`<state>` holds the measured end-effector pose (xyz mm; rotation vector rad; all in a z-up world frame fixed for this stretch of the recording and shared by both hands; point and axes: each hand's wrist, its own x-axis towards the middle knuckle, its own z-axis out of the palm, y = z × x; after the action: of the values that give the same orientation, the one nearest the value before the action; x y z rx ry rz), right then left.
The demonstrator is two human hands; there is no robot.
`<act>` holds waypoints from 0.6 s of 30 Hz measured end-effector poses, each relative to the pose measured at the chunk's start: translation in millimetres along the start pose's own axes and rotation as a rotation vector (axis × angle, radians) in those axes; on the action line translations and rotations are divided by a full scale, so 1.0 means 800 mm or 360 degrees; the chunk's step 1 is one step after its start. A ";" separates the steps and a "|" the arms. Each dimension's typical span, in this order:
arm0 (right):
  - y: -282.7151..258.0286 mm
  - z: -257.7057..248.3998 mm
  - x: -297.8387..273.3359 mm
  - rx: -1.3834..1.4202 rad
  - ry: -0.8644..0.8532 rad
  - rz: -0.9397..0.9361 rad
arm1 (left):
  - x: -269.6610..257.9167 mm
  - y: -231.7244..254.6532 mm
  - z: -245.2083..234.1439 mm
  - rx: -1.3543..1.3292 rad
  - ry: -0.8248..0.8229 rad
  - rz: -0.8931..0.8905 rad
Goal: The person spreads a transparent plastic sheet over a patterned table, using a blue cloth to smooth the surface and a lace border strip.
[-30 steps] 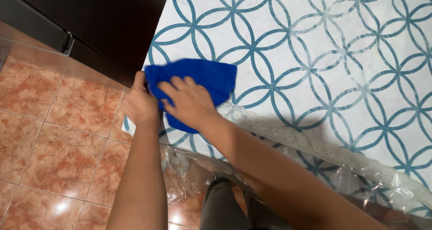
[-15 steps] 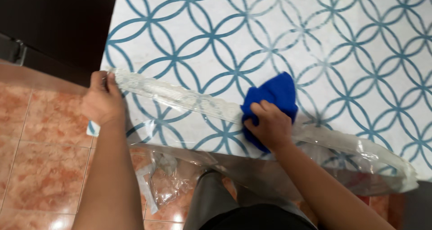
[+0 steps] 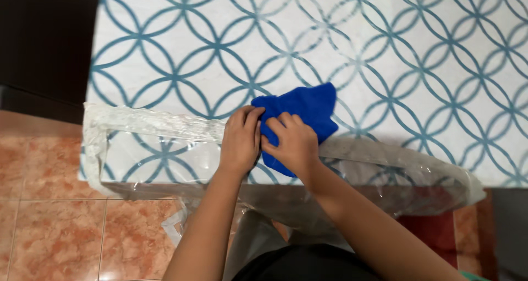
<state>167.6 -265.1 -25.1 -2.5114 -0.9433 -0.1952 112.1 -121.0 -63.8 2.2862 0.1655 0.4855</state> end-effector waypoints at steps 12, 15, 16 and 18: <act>0.190 -0.101 -0.147 -0.0531 0.0075 0.0737 | 0.004 0.024 -0.002 0.0480 -0.0237 0.0196; 0.191 -0.098 -0.147 -0.0514 0.0216 0.0826 | 0.005 0.032 0.011 0.0590 -0.0274 0.0269; 0.184 -0.092 -0.143 -0.0486 0.0300 0.0809 | 0.004 0.039 0.024 0.0580 -0.0304 0.0309; 0.160 -0.072 -0.127 -0.0315 0.0387 0.0688 | -0.001 0.056 0.053 0.0545 -0.0399 0.0301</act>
<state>175.8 -436.7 -48.6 -2.7198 -0.2862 -0.4602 126.6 -180.9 -58.5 2.6900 -0.1018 0.2760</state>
